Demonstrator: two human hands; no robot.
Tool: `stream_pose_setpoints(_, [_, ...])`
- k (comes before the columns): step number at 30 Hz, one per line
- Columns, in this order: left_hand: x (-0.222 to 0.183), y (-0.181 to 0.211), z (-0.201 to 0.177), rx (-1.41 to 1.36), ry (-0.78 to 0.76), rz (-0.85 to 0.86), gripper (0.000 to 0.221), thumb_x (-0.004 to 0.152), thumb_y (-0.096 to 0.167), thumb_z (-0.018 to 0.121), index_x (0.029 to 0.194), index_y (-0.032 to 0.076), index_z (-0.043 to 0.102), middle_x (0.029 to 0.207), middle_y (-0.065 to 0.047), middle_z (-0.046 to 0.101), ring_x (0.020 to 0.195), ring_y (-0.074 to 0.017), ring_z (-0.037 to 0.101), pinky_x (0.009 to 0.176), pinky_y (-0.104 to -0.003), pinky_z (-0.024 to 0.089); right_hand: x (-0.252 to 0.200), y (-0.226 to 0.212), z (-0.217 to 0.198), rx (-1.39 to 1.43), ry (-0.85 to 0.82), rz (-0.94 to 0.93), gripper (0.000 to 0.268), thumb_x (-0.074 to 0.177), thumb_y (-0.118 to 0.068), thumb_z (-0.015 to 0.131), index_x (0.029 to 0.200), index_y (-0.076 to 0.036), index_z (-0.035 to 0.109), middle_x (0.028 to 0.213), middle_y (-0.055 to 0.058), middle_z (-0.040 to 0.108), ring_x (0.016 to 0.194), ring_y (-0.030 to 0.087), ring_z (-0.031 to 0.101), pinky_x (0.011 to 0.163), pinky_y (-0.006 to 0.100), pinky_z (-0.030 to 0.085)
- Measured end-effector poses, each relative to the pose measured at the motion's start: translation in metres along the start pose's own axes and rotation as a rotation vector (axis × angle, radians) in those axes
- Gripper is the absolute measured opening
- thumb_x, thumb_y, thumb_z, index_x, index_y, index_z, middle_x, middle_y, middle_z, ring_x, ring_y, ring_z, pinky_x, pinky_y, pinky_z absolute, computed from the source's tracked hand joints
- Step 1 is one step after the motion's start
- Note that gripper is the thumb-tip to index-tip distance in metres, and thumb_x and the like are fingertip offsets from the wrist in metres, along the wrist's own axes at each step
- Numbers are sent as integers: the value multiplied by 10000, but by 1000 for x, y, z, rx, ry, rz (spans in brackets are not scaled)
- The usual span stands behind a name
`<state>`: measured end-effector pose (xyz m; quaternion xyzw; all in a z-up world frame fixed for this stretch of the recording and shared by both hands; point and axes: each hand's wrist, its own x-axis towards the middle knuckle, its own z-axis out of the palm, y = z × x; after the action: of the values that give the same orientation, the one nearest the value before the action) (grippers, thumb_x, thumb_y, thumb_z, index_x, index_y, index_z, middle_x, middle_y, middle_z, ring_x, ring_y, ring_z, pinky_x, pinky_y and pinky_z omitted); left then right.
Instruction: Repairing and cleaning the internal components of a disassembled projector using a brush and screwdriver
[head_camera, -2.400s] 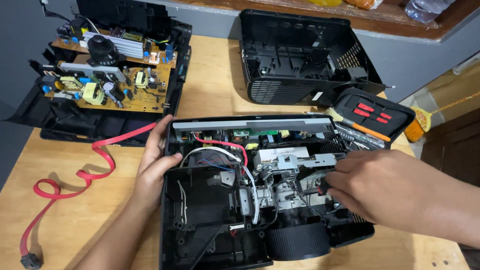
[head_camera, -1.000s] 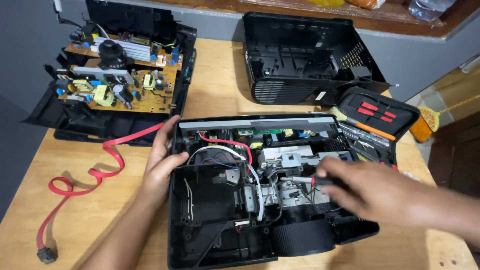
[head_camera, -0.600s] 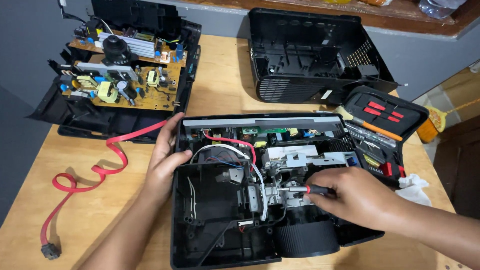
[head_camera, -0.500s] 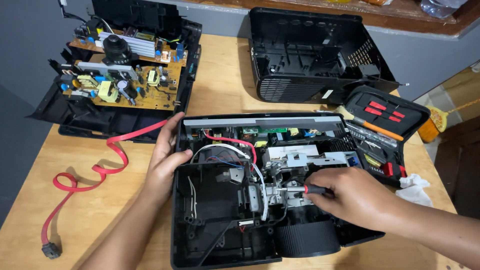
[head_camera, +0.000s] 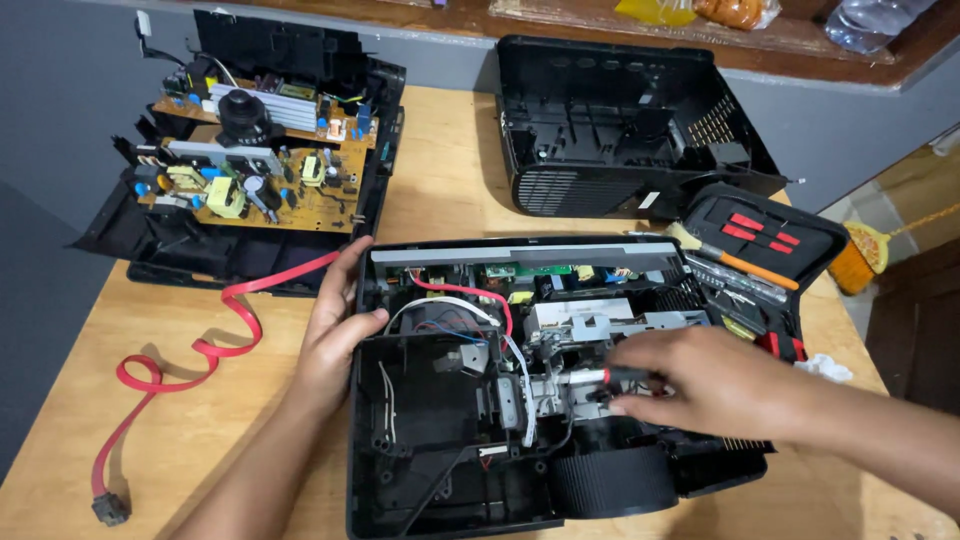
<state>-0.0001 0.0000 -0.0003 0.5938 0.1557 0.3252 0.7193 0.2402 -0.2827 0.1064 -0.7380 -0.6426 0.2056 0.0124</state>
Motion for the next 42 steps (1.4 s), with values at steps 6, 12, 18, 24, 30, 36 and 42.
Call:
stream_pose_setpoints(6, [3, -13, -8, 29, -24, 34, 799, 803, 92, 585, 1568, 102, 358, 1428, -113, 556, 1280, -193, 535, 1119, -287, 356, -20, -16, -61, -185, -322, 358, 378, 976, -449, 562, 1352, -486, 563, 1032, -148, 839, 739, 156, 822, 709, 393, 584])
stream_pose_setpoints(12, [3, -7, -3, 20, -30, 66, 797, 791, 109, 578, 1553, 70, 347, 1558, -124, 453, 1454, -220, 425, 1210, -332, 281, -34, -1, -41, -263, -270, 270, 244, 952, -417, 558, 1181, -440, 640, 1051, -112, 787, 862, 257, 781, 722, 436, 599])
stream_pose_setpoints(18, [4, -12, -6, 10, -29, 60, 817, 793, 103, 580, 1569, 68, 326, 1546, -132, 464, 1420, -221, 449, 1204, -326, 283, -35, -5, -49, -293, -204, 232, 318, 974, -423, 563, 1277, -428, 658, 1143, -152, 792, 855, 245, 828, 691, 467, 665])
stream_pose_setpoints(24, [0, -8, 2, -6, 28, -23, 833, 800, 142, 547, 1587, 127, 277, 1665, -114, 321, 1525, -221, 324, 1229, -350, 225, -35, -14, -54, -330, -226, 216, 258, 953, -420, 604, 1194, -435, 696, 1146, -209, 776, 825, 227, 815, 644, 465, 649])
stream_pose_setpoints(30, [4, -20, -1, -40, 92, -73, 767, 802, 219, 587, 1538, 93, 409, 1564, -82, 487, 1453, -189, 443, 1214, -319, 305, -33, -24, -54, -414, -337, 264, 221, 961, -508, 575, 1177, -506, 618, 1017, -194, 713, 828, 196, 784, 715, 448, 608])
stream_pose_setpoints(36, [4, -13, 1, -135, 138, -179, 743, 773, 150, 577, 1508, 115, 469, 1451, -85, 586, 1300, -186, 560, 1103, -290, 419, -22, -36, -44, -305, -78, 1, 480, 893, -246, 553, 1349, -373, 633, 1002, -72, 724, 870, 270, 753, 685, 489, 610])
stream_pose_setpoints(42, [3, -6, 6, -137, 141, -216, 813, 781, 173, 560, 1571, 147, 370, 1562, -76, 501, 1404, -207, 500, 1158, -313, 370, -4, -53, -30, -412, -43, -146, 116, 939, -171, 582, 1044, -203, 620, 754, 34, 661, 681, 333, 667, 574, 522, 546])
